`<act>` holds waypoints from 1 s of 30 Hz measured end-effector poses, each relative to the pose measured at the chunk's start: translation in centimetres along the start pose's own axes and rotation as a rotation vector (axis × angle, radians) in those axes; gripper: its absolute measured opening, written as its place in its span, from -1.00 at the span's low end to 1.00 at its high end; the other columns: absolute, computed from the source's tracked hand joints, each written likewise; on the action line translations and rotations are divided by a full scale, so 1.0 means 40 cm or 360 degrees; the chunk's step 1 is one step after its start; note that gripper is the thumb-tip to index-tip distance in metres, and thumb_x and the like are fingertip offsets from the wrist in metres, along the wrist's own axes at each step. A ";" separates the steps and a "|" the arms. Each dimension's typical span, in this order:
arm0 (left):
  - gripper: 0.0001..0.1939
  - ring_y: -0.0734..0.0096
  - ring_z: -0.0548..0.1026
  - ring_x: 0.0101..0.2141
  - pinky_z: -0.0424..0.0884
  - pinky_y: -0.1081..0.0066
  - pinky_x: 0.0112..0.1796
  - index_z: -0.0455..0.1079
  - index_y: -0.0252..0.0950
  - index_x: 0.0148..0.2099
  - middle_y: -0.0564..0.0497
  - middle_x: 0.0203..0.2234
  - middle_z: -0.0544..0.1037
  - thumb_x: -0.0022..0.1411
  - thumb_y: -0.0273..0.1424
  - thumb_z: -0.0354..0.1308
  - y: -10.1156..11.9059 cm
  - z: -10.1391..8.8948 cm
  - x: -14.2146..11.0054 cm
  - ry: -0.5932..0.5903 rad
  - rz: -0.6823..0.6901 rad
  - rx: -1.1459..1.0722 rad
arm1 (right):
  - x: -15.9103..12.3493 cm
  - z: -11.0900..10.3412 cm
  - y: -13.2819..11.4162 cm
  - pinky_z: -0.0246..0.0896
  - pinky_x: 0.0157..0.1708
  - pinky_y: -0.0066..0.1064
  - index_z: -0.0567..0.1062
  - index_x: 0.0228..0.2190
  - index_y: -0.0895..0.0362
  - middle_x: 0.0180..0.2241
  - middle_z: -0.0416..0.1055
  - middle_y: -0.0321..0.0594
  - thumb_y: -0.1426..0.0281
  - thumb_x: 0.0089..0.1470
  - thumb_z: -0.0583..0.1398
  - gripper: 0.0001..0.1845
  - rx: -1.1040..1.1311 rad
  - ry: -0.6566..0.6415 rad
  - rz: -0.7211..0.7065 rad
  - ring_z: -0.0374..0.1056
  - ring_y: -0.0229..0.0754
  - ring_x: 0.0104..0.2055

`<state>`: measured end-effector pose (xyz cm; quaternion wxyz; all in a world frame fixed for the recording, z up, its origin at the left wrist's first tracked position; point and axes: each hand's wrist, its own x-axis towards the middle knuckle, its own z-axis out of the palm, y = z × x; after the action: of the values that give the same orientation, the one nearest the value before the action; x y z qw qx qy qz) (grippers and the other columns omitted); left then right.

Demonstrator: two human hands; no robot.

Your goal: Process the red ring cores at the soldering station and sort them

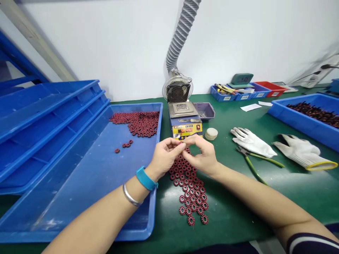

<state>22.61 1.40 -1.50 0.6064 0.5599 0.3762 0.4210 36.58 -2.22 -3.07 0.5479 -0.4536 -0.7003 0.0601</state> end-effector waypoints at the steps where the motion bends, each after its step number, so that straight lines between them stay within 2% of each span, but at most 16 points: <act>1: -0.63 0.52 0.42 -0.57 0.38 0.48 -0.51 0.41 -0.32 -0.40 0.08 -0.59 0.49 -0.15 -0.15 0.38 0.005 -0.008 0.004 0.0011 0.0022 0.0077 | -0.005 -0.006 0.009 0.37 -0.21 -0.24 0.44 -0.40 0.03 -0.43 0.50 -0.20 0.36 0.03 0.20 -0.97 0.0008 -0.0017 0.0021 0.43 -0.14 -0.31; 4: -0.67 0.43 0.48 -0.49 0.43 0.43 -0.43 0.47 -0.33 -0.35 0.02 -0.52 0.55 -0.10 -0.18 0.33 0.034 -0.065 0.028 0.0158 0.0215 0.0512 | -0.029 -0.042 0.061 0.37 -0.21 -0.25 0.45 -0.36 0.06 -0.43 0.49 -0.19 0.31 0.04 0.20 -0.90 0.0012 -0.0027 0.0134 0.42 -0.15 -0.34; 6: -0.71 0.38 0.50 -0.42 0.46 0.40 -0.33 0.50 -0.32 -0.34 -0.01 -0.47 0.58 -0.07 -0.21 0.29 0.058 -0.133 0.051 0.0343 0.0382 0.0949 | -0.055 -0.075 0.112 0.37 -0.24 -0.27 0.45 -0.38 0.08 -0.43 0.49 -0.19 0.32 0.05 0.18 -0.90 -0.0035 -0.0059 0.0280 0.41 -0.17 -0.37; 7: -0.73 0.35 0.51 -0.40 0.46 0.38 -0.29 0.50 -0.31 -0.33 -0.02 -0.45 0.59 -0.07 -0.23 0.28 0.068 -0.172 0.064 0.0449 0.0389 0.1164 | -0.070 -0.091 0.137 0.36 -0.25 -0.28 0.45 -0.39 0.09 -0.44 0.48 -0.19 0.34 0.05 0.17 -0.91 -0.0064 -0.0111 0.0365 0.41 -0.18 -0.38; 9: -0.74 0.29 0.52 -0.41 0.44 0.36 -0.33 0.51 -0.29 -0.34 -0.03 -0.47 0.60 -0.08 -0.24 0.25 0.076 -0.251 0.090 0.0534 0.0158 0.1487 | -0.097 -0.121 0.181 0.36 -0.26 -0.29 0.45 -0.42 0.12 -0.43 0.49 -0.18 0.37 0.00 0.17 -0.91 -0.0108 -0.0308 0.0490 0.41 -0.18 -0.38; 12: -0.79 0.20 0.53 -0.43 0.40 0.35 -0.41 0.50 -0.28 -0.42 -0.05 -0.52 0.59 -0.13 -0.26 0.24 0.055 -0.338 0.117 0.0360 -0.0237 0.1824 | -0.121 -0.143 0.215 0.36 -0.22 -0.30 0.48 -0.38 0.16 -0.36 0.49 -0.14 0.43 -0.07 0.19 -0.87 -0.0098 -0.0654 0.0483 0.42 -0.16 -0.31; 14: -0.84 0.14 0.54 -0.42 0.38 0.32 -0.39 0.49 -0.28 -0.48 -0.06 -0.54 0.59 -0.15 -0.30 0.25 0.031 -0.364 0.125 0.0212 -0.0385 0.1952 | -0.123 -0.141 0.216 0.34 -0.16 -0.29 0.50 -0.34 0.18 -0.30 0.49 -0.11 0.46 -0.10 0.21 -0.82 -0.0049 -0.0814 0.0398 0.42 -0.15 -0.25; 16: -0.88 0.10 0.54 -0.39 0.39 0.30 -0.35 0.47 -0.28 -0.53 -0.05 -0.56 0.57 -0.16 -0.34 0.26 0.012 -0.371 0.124 0.0119 -0.0459 0.2007 | -0.119 -0.131 0.209 0.31 -0.11 -0.28 0.51 -0.33 0.19 -0.26 0.50 -0.10 0.48 -0.11 0.24 -0.80 -0.0013 -0.0895 0.0326 0.42 -0.15 -0.21; 19: -0.83 0.02 0.55 -0.33 0.42 0.25 -0.29 0.41 -0.28 -0.55 -0.06 -0.55 0.56 -0.17 -0.32 0.30 0.013 -0.366 0.118 0.0073 -0.0516 0.2090 | -0.118 -0.109 0.198 0.28 -0.09 -0.25 0.51 -0.34 0.19 -0.27 0.51 -0.11 0.45 -0.12 0.30 -0.80 -0.0063 -0.0872 0.0362 0.42 -0.14 -0.20; 23: -0.69 -0.02 0.55 -0.27 0.44 0.17 -0.22 0.39 -0.31 -0.39 -0.15 -0.38 0.58 -0.10 -0.19 0.30 0.060 -0.344 0.108 0.0188 -0.0511 0.2200 | -0.124 -0.088 0.187 0.13 0.05 -0.02 0.53 -0.36 0.16 -0.29 0.51 -0.16 0.39 -0.10 0.34 -0.81 -0.0198 -0.0828 0.0540 0.41 -0.10 -0.18; 25: -0.68 0.04 0.55 -0.29 0.45 0.16 -0.21 0.40 -0.32 -0.32 -0.12 -0.37 0.57 -0.04 -0.18 0.26 0.081 -0.312 0.100 0.0370 -0.0308 0.2133 | -0.125 -0.086 0.182 0.07 0.10 0.05 0.53 -0.38 0.15 -0.30 0.51 -0.19 0.39 -0.10 0.33 -0.84 -0.0165 -0.0799 0.0613 0.42 -0.11 -0.18; 27: -0.70 0.16 0.55 -0.33 0.47 0.23 -0.23 0.41 -0.31 -0.27 -0.06 -0.40 0.57 0.02 -0.19 0.23 0.087 -0.260 0.084 0.0482 0.0028 0.1852 | -0.121 -0.088 0.172 0.20 0.02 -0.04 0.52 -0.40 0.17 -0.33 0.51 -0.18 0.38 -0.08 0.31 -0.85 0.0046 -0.0713 0.0743 0.43 -0.15 -0.24; 28: -0.70 0.22 0.55 -0.35 0.48 0.28 -0.26 0.42 -0.31 -0.26 -0.05 -0.40 0.57 0.03 -0.19 0.23 0.085 -0.228 0.073 0.0468 0.0178 0.1645 | -0.116 -0.090 0.165 0.28 -0.06 -0.12 0.51 -0.40 0.19 -0.35 0.51 -0.17 0.37 -0.09 0.30 -0.83 0.0207 -0.0663 0.0833 0.43 -0.17 -0.28; 30: -0.65 0.30 0.54 -0.37 0.47 0.36 -0.34 0.43 -0.31 -0.22 -0.07 -0.39 0.57 0.03 -0.17 0.25 0.071 -0.157 0.046 0.0248 0.0341 0.1243 | -0.103 -0.091 0.143 0.36 -0.23 -0.27 0.48 -0.39 0.22 -0.38 0.50 -0.16 0.34 -0.10 0.31 -0.77 0.0563 -0.0589 0.0998 0.43 -0.22 -0.36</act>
<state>17.18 5.45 0.80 0.2707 0.7504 0.4922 0.3483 42.78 -3.28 -7.91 0.4374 -0.5254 -0.5936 0.4246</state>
